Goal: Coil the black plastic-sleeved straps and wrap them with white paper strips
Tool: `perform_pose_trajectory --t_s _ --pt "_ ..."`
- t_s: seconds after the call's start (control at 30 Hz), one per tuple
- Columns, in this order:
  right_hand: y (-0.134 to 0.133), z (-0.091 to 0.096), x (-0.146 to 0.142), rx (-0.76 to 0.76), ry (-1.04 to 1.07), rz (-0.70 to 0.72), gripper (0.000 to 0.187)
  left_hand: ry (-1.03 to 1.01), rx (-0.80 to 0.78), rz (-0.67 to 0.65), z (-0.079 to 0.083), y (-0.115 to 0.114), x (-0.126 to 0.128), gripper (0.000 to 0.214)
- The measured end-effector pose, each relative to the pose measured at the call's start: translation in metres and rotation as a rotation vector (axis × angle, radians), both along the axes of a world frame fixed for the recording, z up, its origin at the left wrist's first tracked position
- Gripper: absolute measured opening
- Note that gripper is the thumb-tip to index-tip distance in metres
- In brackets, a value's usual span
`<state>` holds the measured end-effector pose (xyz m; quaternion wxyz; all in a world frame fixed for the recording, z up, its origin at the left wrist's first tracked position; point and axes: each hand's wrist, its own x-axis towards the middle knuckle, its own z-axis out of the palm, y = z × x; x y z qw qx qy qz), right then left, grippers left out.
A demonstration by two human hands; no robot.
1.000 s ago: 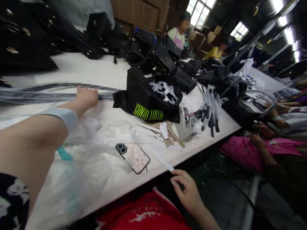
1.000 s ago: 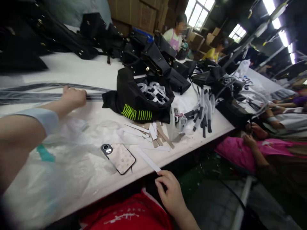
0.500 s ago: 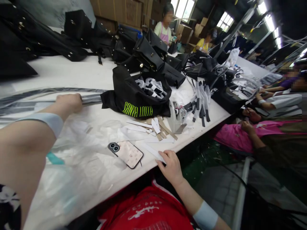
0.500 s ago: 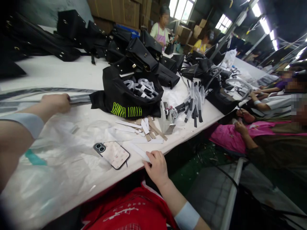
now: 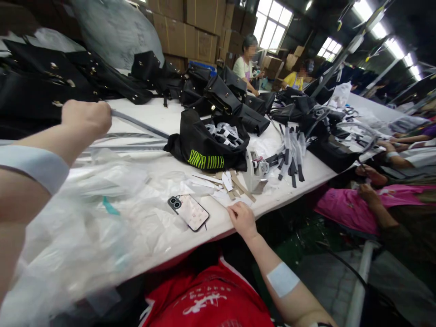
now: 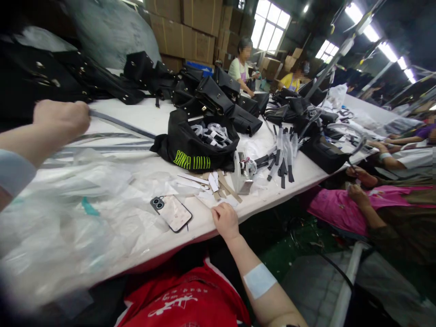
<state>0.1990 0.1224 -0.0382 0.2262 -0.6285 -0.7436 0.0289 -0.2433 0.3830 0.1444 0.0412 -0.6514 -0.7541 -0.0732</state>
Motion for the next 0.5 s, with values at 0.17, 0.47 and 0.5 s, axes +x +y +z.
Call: perform_pose_trajectory --t_s 0.17,0.47,0.5 --pt "-0.012 0.005 -0.001 0.068 0.076 0.042 0.019 0.047 0.218 0.093 0.082 -0.052 -0.024 0.094" --pt "-0.024 0.122 -0.077 0.273 0.560 0.348 0.079 0.334 0.069 -0.402 0.131 -0.248 0.105 0.017" --pt "-0.025 0.136 -0.089 0.259 0.577 0.406 0.085 0.322 -0.002 -0.515 0.118 -0.275 0.128 0.011"
